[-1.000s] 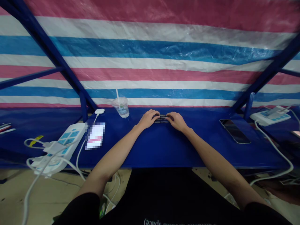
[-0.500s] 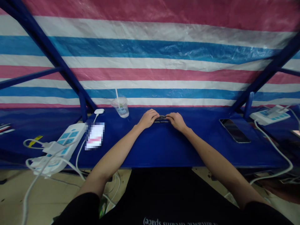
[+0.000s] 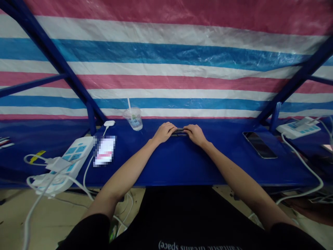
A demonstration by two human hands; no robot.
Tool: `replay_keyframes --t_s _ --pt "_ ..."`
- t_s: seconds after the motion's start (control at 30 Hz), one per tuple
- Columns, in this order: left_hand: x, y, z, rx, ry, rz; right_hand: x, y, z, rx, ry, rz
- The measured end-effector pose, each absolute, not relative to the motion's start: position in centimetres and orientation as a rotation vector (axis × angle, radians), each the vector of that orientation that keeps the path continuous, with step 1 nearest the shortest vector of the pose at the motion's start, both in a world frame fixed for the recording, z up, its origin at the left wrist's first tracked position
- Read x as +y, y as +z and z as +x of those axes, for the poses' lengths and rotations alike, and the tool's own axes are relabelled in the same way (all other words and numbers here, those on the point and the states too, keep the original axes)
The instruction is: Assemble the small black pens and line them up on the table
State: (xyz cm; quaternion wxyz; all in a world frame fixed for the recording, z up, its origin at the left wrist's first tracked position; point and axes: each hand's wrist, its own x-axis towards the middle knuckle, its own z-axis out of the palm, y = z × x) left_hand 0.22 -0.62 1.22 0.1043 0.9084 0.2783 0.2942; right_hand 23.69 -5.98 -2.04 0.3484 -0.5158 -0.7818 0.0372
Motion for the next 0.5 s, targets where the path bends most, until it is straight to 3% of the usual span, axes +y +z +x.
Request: replay_keyframes --t_s 0.5 --pt "0.17 0.56 0.12 0.755 1.014 2.686 -6.19 -2.02 23.44 -1.977 0.075 -1.252"
